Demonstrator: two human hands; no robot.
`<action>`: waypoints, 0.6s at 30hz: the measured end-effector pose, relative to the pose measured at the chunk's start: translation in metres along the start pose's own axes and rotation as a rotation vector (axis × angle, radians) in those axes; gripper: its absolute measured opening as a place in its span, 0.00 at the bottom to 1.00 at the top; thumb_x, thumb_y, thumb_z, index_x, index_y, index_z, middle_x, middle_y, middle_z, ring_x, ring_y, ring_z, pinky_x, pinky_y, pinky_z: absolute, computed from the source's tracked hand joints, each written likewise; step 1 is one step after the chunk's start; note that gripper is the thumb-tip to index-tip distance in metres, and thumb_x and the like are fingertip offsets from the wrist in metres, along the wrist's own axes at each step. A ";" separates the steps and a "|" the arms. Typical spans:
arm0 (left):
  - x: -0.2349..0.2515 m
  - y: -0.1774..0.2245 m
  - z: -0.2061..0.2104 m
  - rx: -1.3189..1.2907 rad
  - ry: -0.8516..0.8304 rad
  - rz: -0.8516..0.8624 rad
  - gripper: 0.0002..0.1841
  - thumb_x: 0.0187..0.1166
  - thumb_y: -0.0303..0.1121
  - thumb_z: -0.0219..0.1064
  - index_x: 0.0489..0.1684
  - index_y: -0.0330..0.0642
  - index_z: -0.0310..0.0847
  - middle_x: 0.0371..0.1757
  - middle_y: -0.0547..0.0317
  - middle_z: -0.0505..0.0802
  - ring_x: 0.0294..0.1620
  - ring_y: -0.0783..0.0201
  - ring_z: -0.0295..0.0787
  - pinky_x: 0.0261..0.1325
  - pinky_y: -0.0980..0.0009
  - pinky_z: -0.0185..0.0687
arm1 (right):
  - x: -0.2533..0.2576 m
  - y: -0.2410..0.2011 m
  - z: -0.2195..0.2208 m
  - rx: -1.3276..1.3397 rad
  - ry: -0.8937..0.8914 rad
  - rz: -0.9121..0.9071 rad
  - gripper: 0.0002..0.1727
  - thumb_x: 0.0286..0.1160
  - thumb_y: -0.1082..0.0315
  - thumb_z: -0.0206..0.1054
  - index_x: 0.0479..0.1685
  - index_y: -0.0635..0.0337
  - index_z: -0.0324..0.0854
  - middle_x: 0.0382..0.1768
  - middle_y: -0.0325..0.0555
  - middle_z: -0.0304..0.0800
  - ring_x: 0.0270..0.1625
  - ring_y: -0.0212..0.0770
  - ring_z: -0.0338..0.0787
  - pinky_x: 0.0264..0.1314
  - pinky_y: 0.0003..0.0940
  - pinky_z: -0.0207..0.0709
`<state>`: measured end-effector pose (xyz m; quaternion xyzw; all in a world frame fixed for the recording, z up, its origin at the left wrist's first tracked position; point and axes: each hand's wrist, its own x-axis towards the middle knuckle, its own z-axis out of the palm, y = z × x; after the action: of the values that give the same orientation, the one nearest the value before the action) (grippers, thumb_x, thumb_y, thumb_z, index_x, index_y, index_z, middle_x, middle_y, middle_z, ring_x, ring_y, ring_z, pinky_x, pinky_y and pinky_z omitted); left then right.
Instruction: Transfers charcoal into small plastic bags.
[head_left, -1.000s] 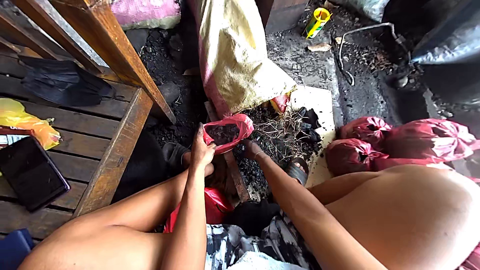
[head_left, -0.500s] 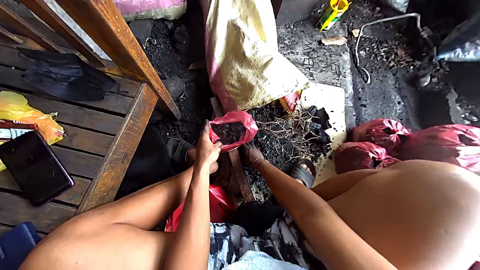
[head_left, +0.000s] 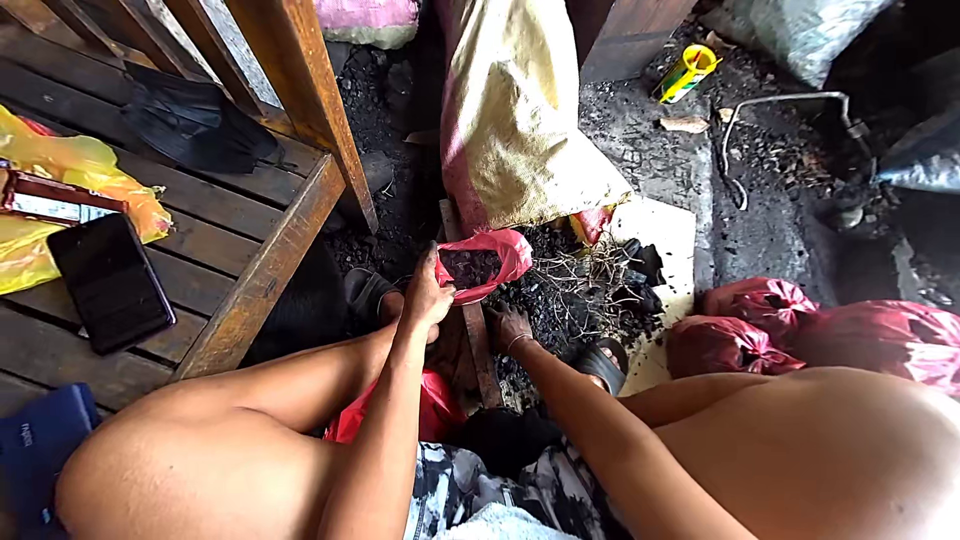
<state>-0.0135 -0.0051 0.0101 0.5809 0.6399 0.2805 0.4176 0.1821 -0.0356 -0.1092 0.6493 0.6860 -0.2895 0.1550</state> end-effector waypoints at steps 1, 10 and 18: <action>-0.001 -0.002 0.000 -0.005 0.000 0.004 0.50 0.67 0.19 0.72 0.95 0.44 0.49 0.90 0.44 0.68 0.88 0.48 0.66 0.86 0.46 0.66 | -0.001 0.002 -0.001 0.034 0.007 0.019 0.30 0.72 0.60 0.70 0.79 0.43 0.79 0.84 0.56 0.72 0.82 0.66 0.73 0.77 0.73 0.64; -0.001 0.001 0.000 0.004 0.016 0.007 0.50 0.67 0.19 0.74 0.95 0.43 0.49 0.89 0.42 0.68 0.87 0.46 0.67 0.86 0.45 0.65 | 0.005 0.066 -0.042 0.725 0.197 0.221 0.18 0.79 0.59 0.71 0.62 0.59 0.89 0.60 0.59 0.92 0.67 0.58 0.88 0.75 0.62 0.74; 0.003 0.005 -0.002 0.021 0.015 0.041 0.49 0.68 0.20 0.74 0.95 0.39 0.49 0.89 0.38 0.68 0.88 0.44 0.67 0.87 0.44 0.64 | -0.026 0.093 -0.140 1.296 0.770 0.126 0.16 0.82 0.63 0.68 0.61 0.64 0.83 0.46 0.51 0.91 0.41 0.40 0.88 0.48 0.42 0.85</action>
<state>-0.0129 -0.0014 0.0149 0.5962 0.6339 0.2865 0.4008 0.2990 0.0264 -0.0028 0.7038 0.3459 -0.3783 -0.4918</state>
